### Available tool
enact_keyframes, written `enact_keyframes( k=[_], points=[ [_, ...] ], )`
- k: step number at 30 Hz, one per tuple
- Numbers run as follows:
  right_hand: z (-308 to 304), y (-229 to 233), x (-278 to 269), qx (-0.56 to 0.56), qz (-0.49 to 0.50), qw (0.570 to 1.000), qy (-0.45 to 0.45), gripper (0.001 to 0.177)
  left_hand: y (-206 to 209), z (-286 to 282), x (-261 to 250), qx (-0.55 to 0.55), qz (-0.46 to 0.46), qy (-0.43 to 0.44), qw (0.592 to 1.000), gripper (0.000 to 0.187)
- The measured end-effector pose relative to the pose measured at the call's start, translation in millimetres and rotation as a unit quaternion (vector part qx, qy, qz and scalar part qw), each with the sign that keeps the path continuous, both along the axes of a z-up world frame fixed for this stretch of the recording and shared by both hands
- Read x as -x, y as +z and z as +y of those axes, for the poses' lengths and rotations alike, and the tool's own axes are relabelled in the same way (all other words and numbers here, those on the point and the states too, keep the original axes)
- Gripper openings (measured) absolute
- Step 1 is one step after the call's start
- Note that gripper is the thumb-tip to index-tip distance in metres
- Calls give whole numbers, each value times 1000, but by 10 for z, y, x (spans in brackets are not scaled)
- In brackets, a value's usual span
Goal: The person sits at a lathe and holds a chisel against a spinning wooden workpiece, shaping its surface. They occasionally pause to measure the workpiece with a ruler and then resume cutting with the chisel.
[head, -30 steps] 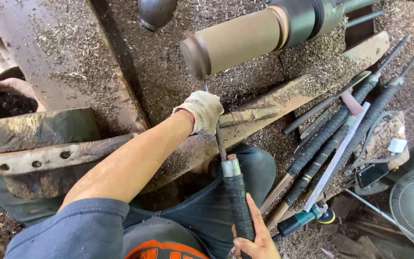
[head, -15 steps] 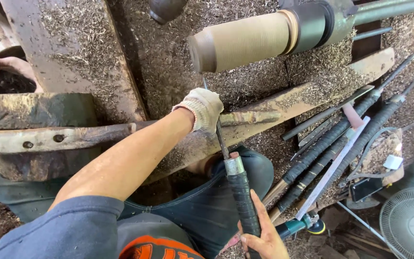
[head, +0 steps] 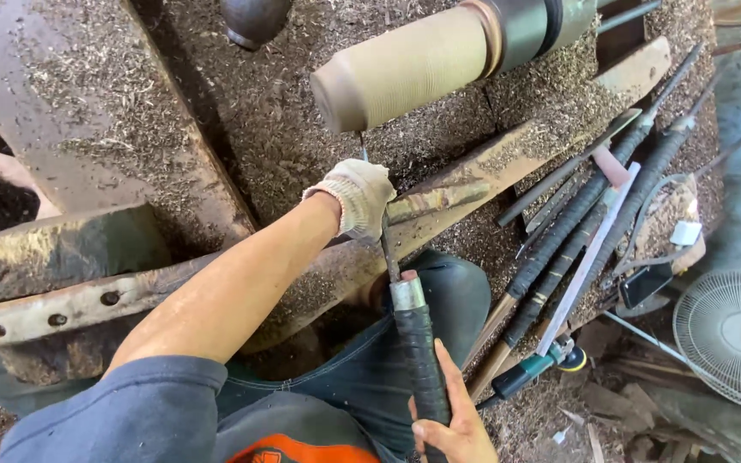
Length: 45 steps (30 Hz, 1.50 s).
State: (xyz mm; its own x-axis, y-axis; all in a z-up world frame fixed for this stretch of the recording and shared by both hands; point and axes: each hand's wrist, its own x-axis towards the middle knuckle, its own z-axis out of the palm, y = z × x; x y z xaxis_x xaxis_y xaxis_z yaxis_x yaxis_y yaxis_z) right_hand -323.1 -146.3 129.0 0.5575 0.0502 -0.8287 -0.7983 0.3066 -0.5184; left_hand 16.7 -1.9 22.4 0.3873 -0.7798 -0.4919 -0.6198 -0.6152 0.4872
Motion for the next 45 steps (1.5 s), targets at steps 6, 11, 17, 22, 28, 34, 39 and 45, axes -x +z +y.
enact_keyframes(
  k=[6,11,17,22,28,34,39,45],
  points=[
    [-53,-21,-46,5,26,1000,-6,124,-23,-5,19,-7,-28,4,1000,32],
    [-175,-49,-63,17,28,999,20,123,18,-6,19,-37,-27,7,999,31],
    [-309,-7,-206,31,69,996,38,123,111,9,34,-50,-13,30,998,33],
    [-480,-62,-199,27,53,997,55,122,124,-8,50,-67,-9,50,996,32],
    [-640,-63,-324,14,52,995,89,123,93,-18,74,-74,-15,62,995,33],
    [-724,-79,-276,-6,20,996,84,122,70,-22,69,-67,-14,53,996,38],
    [-215,61,-205,41,37,997,51,126,-24,-20,22,-37,-5,23,999,40],
    [-53,-104,29,1,-55,998,6,119,35,-17,-32,-25,-5,-13,1000,41]
  ],
)
